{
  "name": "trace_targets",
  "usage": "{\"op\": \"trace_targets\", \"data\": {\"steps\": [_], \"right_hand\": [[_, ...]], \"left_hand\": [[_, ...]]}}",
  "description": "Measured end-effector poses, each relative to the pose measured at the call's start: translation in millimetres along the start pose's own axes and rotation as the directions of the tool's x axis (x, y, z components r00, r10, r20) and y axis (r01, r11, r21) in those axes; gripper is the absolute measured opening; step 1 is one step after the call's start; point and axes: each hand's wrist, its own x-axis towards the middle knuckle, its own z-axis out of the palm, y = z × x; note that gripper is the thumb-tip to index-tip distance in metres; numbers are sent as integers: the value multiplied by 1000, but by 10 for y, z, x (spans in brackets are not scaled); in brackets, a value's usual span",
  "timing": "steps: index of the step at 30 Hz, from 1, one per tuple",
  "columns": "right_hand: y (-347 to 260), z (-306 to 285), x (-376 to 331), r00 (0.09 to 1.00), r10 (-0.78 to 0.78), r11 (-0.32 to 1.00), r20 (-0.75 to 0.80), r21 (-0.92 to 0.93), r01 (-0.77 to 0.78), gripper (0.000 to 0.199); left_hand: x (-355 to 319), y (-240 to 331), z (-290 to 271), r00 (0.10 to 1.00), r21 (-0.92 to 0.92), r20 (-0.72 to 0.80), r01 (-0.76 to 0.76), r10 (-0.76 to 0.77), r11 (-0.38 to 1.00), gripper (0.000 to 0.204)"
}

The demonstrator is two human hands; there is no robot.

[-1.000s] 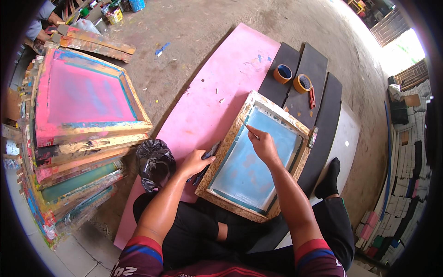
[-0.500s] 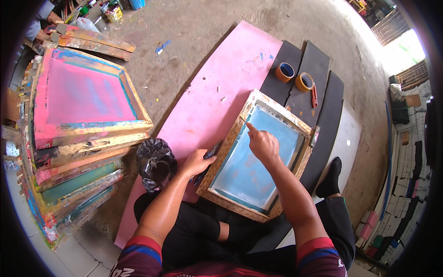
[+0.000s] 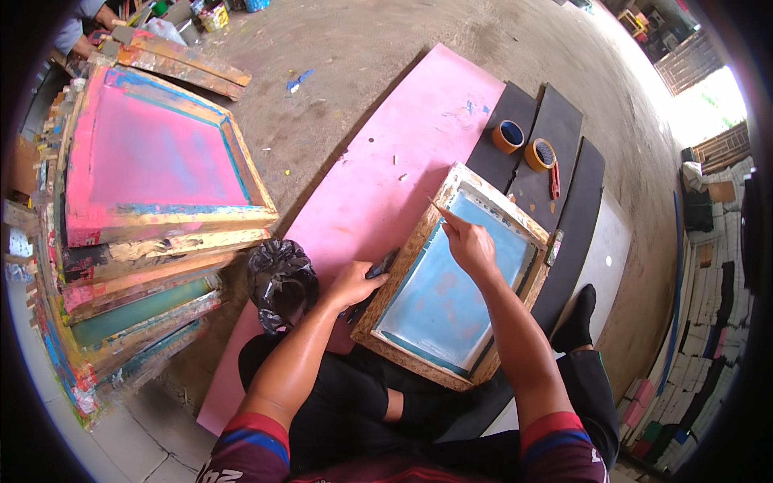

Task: The person sits on the floor and paints the inner surface of a wooden frame with a small brush. They repeatedly dip the brush into a small container and apply paint to the frame's interior, working methodically along the edges.

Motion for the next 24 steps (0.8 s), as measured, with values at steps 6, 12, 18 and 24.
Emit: {"op": "trace_targets", "data": {"steps": [6,12,18,24], "right_hand": [[176,104,-202,999,43,999,-19,-14,-43,34],[250,154,-191,998,-30,1000,-48,-8,30,37],[125,87,-169,999,-16,984,51,-179,24,39],[300,92,-48,989,21,996,146,86,-34,40]], "left_hand": [[41,-122,55,1000,-7,3,-7,7,1000,44],[8,-42,29,1000,10,1,21,-21,1000,46],[8,-49,22,1000,26,-12,7,-7,1000,45],[27,-34,37,1000,-39,1,-1,1,999,43]]}}
